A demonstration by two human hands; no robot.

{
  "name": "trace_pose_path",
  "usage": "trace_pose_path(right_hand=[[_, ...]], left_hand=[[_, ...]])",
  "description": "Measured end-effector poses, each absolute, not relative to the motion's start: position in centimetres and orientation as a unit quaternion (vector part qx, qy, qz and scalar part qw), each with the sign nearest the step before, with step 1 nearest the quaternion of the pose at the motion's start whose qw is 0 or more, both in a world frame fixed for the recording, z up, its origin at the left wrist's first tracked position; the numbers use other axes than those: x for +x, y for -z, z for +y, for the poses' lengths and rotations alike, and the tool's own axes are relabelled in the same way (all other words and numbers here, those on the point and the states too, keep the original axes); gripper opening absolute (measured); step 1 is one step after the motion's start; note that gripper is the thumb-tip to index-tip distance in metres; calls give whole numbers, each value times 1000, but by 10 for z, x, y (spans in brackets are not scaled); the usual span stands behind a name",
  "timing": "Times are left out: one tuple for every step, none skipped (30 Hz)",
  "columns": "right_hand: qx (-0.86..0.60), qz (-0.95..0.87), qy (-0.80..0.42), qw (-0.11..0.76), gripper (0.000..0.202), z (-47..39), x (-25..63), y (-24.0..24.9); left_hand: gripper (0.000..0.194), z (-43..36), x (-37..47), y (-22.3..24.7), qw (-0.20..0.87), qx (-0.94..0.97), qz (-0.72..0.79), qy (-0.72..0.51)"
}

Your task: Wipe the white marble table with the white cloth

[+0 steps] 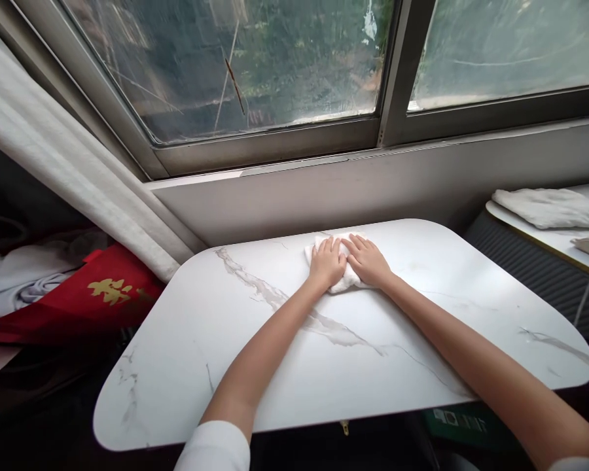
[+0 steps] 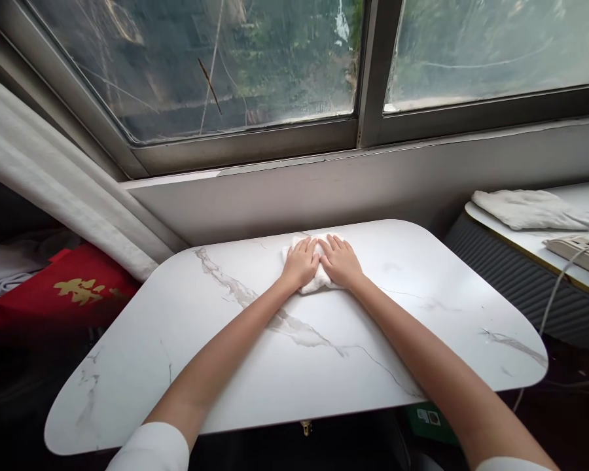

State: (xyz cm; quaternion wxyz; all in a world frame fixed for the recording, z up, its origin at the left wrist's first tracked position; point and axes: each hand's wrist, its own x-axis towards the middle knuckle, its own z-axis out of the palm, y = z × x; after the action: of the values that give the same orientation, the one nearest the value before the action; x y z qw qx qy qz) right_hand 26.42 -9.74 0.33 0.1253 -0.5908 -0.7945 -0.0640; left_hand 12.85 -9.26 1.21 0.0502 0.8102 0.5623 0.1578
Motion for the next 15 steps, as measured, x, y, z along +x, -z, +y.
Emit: trace_pose_path(right_hand=[[-584, -799, 67, 128, 50, -108, 270, -2], [-577, -803, 71, 130, 50, -120, 276, -1], [-570, -807, 74, 132, 50, -133, 283, 0], [-565, -811, 76, 133, 50, -146, 289, 1], [-560, -814, 77, 134, 50, -161, 295, 2], [-557, -816, 79, 135, 50, -176, 301, 3], [-554, -818, 80, 136, 51, -192, 306, 4], [-551, -819, 83, 137, 51, -210, 311, 5], [-550, -819, 87, 140, 53, -227, 316, 6], [-550, -818, 93, 143, 55, -244, 320, 6], [-552, -815, 101, 146, 57, -261, 323, 6], [-553, -812, 109, 149, 59, -276, 327, 6], [-555, -810, 116, 150, 61, -289, 329, 6], [-556, -808, 122, 149, 62, -299, 332, 6], [-558, -807, 126, 147, 62, -306, 335, 6]], left_hand=[[50, -104, 133, -12, 48, 813, 559, -158], [51, -117, 137, -12, 48, 816, 555, -157], [51, -130, 141, -12, 51, 819, 550, -154], [52, -144, 145, -13, 57, 823, 545, -150], [53, -158, 149, -13, 64, 827, 540, -146], [54, -173, 152, -14, 71, 831, 533, -142], [55, -188, 155, -15, 78, 837, 525, -137], [56, -203, 158, -16, 85, 843, 514, -132], [57, -217, 160, -17, 93, 852, 499, -128], [58, -231, 162, -18, 100, 862, 480, -124], [59, -243, 164, -19, 108, 873, 459, -121], [59, -254, 165, -20, 116, 884, 437, -119], [60, -262, 166, -22, 123, 893, 416, -117], [60, -268, 167, -23, 129, 901, 397, -116], [59, -272, 168, -24, 133, 907, 383, -116]])
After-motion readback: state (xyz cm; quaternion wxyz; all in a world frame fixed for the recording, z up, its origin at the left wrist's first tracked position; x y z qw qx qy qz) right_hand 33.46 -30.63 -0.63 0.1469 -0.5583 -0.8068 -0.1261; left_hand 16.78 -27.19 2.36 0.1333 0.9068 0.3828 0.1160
